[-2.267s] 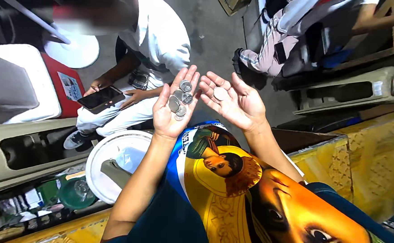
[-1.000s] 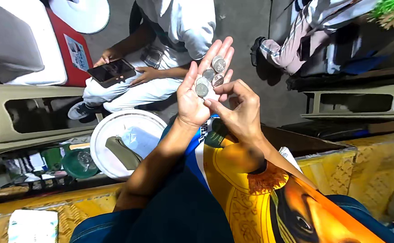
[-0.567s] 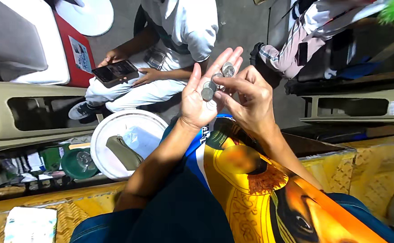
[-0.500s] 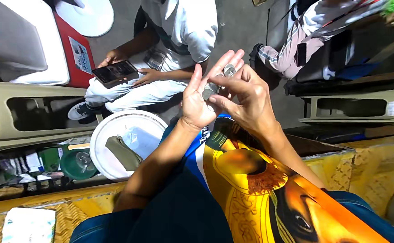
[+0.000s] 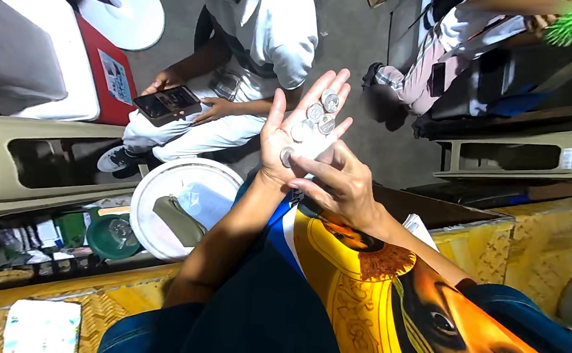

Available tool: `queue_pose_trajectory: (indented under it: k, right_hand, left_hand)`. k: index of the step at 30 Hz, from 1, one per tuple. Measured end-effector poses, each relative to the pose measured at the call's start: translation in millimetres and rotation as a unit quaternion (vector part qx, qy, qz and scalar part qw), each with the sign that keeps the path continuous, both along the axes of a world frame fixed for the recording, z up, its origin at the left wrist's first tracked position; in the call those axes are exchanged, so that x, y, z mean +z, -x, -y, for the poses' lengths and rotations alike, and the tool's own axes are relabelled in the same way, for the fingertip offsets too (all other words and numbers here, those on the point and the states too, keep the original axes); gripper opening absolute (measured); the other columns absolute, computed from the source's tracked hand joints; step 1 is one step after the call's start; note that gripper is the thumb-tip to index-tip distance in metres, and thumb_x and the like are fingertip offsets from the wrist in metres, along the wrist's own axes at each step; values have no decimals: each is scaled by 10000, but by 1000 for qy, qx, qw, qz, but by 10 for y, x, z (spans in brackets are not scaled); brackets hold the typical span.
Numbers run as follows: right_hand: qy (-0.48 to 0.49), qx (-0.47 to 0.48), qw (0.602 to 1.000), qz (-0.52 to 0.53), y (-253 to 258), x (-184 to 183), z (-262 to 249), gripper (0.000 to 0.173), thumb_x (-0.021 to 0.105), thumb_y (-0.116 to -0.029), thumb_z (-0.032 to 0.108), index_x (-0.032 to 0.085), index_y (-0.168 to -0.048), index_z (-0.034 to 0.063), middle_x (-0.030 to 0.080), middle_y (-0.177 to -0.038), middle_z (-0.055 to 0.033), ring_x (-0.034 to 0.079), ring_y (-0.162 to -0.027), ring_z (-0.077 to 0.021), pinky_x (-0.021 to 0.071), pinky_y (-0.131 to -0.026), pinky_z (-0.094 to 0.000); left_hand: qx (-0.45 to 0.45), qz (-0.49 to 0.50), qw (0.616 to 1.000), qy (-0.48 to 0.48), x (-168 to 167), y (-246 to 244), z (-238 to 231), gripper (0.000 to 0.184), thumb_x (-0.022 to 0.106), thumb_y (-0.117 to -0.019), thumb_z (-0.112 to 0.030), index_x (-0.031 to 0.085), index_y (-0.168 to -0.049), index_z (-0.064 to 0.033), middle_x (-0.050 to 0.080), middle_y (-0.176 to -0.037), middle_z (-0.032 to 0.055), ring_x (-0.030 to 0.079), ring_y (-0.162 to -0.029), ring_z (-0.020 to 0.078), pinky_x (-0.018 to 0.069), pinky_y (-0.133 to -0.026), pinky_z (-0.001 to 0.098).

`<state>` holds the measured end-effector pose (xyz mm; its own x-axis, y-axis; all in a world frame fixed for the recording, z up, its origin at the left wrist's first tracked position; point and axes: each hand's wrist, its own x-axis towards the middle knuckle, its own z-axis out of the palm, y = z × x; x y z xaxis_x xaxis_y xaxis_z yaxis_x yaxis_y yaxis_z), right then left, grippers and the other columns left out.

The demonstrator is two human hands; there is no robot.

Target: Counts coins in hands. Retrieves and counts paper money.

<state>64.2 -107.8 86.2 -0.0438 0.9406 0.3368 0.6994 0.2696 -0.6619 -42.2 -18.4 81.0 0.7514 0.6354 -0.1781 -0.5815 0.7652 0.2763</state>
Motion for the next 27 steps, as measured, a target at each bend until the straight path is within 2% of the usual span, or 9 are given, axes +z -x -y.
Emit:
queue_pose_trajectory:
  k: [3, 6, 9, 11, 14, 17, 21, 24, 27]
  right_hand:
    - [-14, -64, 995, -71, -146, 59, 35, 209, 650, -1001, 131, 758, -1062, -37, 571, -794, -82, 529, -674, -65, 453, -600, -169]
    - [25, -146, 985, -91, -320, 46, -48, 223, 602, -1022, 97, 733, -1109, -61, 710, -932, -87, 642, -815, -14, 533, -737, -149]
    - [52, -152, 983, -89, -283, 37, -104, 151, 751, -906, 129, 744, -933, -19, 671, -844, -52, 575, -718, -9, 468, -637, -147]
    - [77, -146, 985, -52, -200, 43, -135, 216, 808, -870, 207, 721, -910, 13, 655, -825, -53, 570, -695, -54, 462, -612, -188]
    - [95, -155, 983, -35, -157, -27, -212, 293, 821, -847, 289, 710, -914, 26, 602, -789, -27, 506, -655, -61, 403, -580, -207]
    - [175, -162, 960, -143, -197, 34, -238, 192, 794, -847, 183, 688, -935, 49, 643, -856, 8, 543, -660, 27, 451, -585, -130]
    - [224, -164, 912, -302, -331, 96, -245, 51, 725, -897, 70, 677, -896, 87, 663, -879, 53, 522, -614, 52, 431, -534, -118]
    - [245, -167, 866, -402, -452, 106, -213, 85, 697, -911, 32, 677, -902, 114, 677, -844, 80, 515, -557, 54, 439, -494, -113]
    - [247, -178, 828, -470, -539, 86, -163, 111, 702, -903, -3, 698, -868, 103, 667, -709, 74, 449, -471, 52, 368, -436, -116]
  left_hand:
    - [2, 55, 998, 8, -179, -30, -44, 840, -84, -1021, -607, 245, -1628, -128, 252, -1692, 46, 247, -1552, 217, 248, -1244, 451]
    - [17, 131, 991, 16, -417, -133, -112, 1038, -93, -920, -759, 314, -1581, -69, 330, -1638, 141, 352, -1493, 290, 379, -1152, 460]
    - [9, 97, 995, 1, -302, -104, -66, 995, -93, -941, -740, 253, -1618, -98, 262, -1680, 93, 274, -1537, 260, 294, -1216, 473]
    - [-2, 15, 1000, -24, -94, -40, 8, 886, -79, -985, -686, 194, -1646, -164, 219, -1702, 11, 252, -1546, 176, 289, -1225, 373]
    - [2, -1, 999, -35, -81, -46, 18, 885, -98, -982, -680, 175, -1650, -167, 203, -1707, 12, 258, -1543, 168, 302, -1211, 327]
    - [24, 117, 992, 29, -376, -128, -68, 1025, -52, -912, -796, 288, -1611, -127, 289, -1670, 97, 332, -1512, 255, 409, -1140, 387]
    - [37, 137, 989, 42, -433, -169, -82, 1015, -60, -938, -754, 280, -1595, -58, 299, -1655, 140, 289, -1530, 286, 279, -1227, 440]
    - [35, 133, 990, 28, -456, -179, -89, 1022, -73, -934, -749, 275, -1593, -49, 296, -1654, 141, 299, -1521, 294, 298, -1210, 464]
    - [31, 116, 993, 4, -469, -183, -97, 1026, -115, -932, -725, 283, -1592, -48, 290, -1658, 142, 297, -1520, 297, 303, -1201, 477]
